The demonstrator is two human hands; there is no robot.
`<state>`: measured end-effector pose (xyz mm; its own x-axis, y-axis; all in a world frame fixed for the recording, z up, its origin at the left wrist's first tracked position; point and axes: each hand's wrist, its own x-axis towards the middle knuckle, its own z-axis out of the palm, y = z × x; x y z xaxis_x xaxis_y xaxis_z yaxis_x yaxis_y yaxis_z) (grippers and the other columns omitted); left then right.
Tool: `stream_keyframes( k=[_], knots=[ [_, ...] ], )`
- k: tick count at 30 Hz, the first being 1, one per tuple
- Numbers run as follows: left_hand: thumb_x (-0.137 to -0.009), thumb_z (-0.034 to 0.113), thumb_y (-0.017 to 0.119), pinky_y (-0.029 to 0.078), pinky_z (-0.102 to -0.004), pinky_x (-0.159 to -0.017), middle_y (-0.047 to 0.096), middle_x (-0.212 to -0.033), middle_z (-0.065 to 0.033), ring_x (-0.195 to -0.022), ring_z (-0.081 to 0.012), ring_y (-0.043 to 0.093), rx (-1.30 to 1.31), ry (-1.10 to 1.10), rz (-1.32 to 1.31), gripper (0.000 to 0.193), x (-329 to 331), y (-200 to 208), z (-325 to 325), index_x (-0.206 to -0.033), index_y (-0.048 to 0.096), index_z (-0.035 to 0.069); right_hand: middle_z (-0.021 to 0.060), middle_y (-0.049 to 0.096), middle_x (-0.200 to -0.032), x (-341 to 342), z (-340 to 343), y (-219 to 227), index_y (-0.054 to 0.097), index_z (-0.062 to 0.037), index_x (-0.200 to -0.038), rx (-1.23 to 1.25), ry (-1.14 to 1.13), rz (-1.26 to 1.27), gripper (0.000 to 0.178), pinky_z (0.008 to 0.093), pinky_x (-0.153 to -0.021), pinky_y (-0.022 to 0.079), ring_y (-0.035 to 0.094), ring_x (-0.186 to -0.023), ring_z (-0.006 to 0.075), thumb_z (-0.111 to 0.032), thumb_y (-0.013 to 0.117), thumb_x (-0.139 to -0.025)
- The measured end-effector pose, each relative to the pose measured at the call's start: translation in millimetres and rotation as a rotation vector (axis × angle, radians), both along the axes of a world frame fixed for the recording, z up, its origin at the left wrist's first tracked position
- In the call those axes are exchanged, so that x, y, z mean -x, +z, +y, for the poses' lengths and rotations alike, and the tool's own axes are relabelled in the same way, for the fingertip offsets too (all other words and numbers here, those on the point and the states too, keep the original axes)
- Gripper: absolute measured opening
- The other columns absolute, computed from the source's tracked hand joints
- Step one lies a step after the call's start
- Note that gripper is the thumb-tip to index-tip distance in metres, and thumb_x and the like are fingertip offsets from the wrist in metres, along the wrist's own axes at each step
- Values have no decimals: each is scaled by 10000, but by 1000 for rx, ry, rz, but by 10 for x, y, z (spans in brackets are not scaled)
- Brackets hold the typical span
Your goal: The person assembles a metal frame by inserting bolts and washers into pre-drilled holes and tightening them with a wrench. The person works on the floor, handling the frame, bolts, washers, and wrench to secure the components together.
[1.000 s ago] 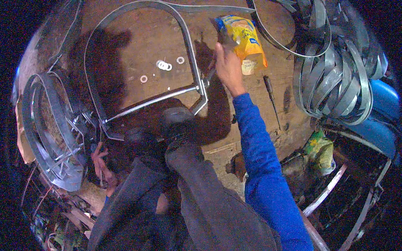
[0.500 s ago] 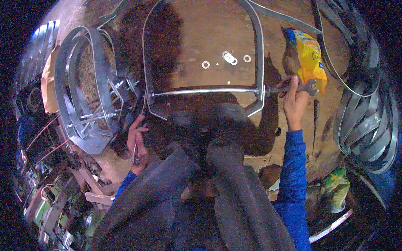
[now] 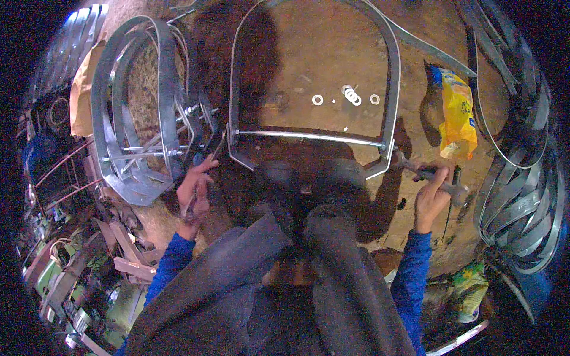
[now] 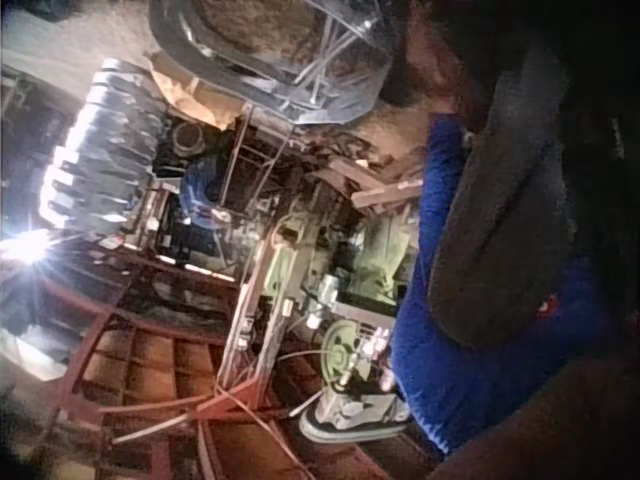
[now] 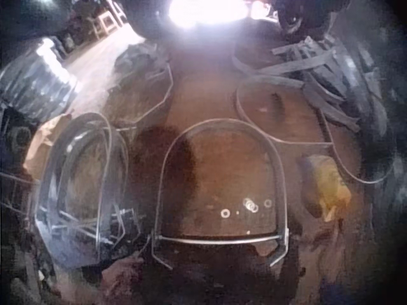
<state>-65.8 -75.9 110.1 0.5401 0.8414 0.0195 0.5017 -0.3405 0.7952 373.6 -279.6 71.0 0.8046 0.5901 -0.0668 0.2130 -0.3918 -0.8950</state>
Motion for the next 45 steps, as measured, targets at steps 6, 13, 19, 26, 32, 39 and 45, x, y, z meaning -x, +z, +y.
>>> stream_keyframes(
  k=[6, 13, 19, 26, 32, 39, 45],
  knots=[
    [-1018, 234, 412, 470, -335, -826, 660, -949, -127, -861, -226, 617, 128, 53, 71, 338, -233, 182, 374, -990, 634, -20, 149, 646, -891, 253, -190, 34, 543, 26, -933, -34, 20, -4, 452, 305, -653, 504, 614, -701, 185, -356, 328, -1041],
    [-1029, 358, 378, 447, -333, -828, 653, -901, -102, -877, -217, 598, 93, 85, 181, 452, -707, -1, 964, -927, 616, -13, 190, 648, -951, 256, -267, -58, 565, 48, -926, -91, 52, -56, 489, 329, -679, 535, 646, -766, 240, -375, 346, -1031],
    [-995, 445, 426, 465, -330, -661, 650, -731, -86, -700, -180, 610, 310, 199, 156, 495, -1070, -175, 1392, -892, 632, 7, 209, 652, -1039, 387, -275, -134, 581, 73, -1009, -63, 193, -205, 489, 369, -818, 529, 663, -900, 282, -371, 378, -1021],
    [-1006, 466, 379, 455, -324, -664, 590, -669, -59, -651, -170, 601, 347, 254, 167, 545, -1086, -145, 1397, -797, 591, 10, 213, 648, -1113, 556, -386, -352, 588, 47, -1089, 6, 254, -279, 440, 379, -913, 486, 649, -1008, 287, -332, 376, -1021],
    [-1045, 354, 292, 441, -342, -882, 640, -865, -120, -937, -220, 609, 233, 193, 0, 503, -718, -77, 612, -841, 597, 11, 152, 692, -969, 294, -291, -300, 643, -36, -1074, 146, 134, -223, 400, 365, -747, 516, 670, -851, 244, -321, 368, -1016],
    [-952, 191, 474, 430, -411, -981, 539, -1273, -153, -1145, -338, 546, -111, 13, 183, 229, 134, -389, -483, -1028, 634, 47, 110, 642, -671, -144, 835, -3, 639, -9, -934, 336, 108, -88, 462, 366, -523, 464, 612, -598, 165, -381, 379, -1020],
    [-842, 59, 579, 495, -366, -910, 482, -1365, -133, -1149, -317, 561, 268, 56, 193, 354, 546, -922, -698, -1194, 589, 94, 129, 572, -564, -859, 1404, -736, 634, 26, -938, 538, 288, -298, 544, 376, -563, 459, 593, -534, 235, -454, 387, -999]
  ],
)
